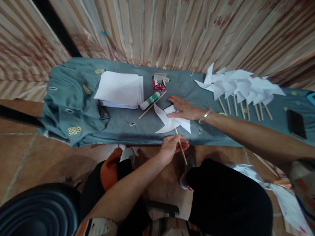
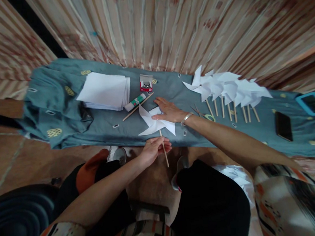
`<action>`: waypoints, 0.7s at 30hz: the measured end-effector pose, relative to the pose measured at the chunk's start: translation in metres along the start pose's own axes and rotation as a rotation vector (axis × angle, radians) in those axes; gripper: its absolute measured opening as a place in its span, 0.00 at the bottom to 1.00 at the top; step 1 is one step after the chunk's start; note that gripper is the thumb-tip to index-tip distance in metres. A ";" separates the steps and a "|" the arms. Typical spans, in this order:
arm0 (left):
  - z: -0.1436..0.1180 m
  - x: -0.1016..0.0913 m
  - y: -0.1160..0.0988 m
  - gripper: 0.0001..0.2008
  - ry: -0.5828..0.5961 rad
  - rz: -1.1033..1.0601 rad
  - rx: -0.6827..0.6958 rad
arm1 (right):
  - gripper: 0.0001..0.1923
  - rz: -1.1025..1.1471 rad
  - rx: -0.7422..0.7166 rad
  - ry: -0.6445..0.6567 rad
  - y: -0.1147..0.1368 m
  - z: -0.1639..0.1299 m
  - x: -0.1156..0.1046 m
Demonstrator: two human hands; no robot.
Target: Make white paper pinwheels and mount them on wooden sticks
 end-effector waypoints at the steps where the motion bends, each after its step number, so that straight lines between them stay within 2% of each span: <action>1: -0.001 0.000 -0.001 0.16 -0.003 0.001 0.000 | 0.50 0.018 -0.005 -0.004 0.001 0.000 -0.001; 5: 0.000 -0.003 -0.002 0.14 0.010 0.003 0.002 | 0.50 0.074 0.002 -0.057 -0.001 0.000 -0.008; 9: 0.001 -0.003 -0.001 0.12 0.035 0.002 0.007 | 0.47 0.136 0.090 -0.235 -0.012 -0.012 -0.022; 14: -0.001 0.002 -0.001 0.12 0.063 0.013 0.014 | 0.45 0.278 0.158 -0.562 -0.017 -0.053 -0.030; 17: -0.002 0.008 -0.005 0.13 0.058 0.036 0.028 | 0.39 0.311 0.184 -0.697 -0.011 -0.084 -0.023; 21: -0.001 0.019 -0.017 0.11 0.077 0.093 0.106 | 0.37 0.391 0.255 -0.864 -0.003 -0.116 -0.010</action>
Point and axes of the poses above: each hand's wrist, its own z-axis towards the middle knuckle, its own x-axis out of the palm, y = z × x, the point moved 6 cm from there along z, towards the middle knuckle, and after that the axes turned 5 degrees about -x, right-handed, at the moved point
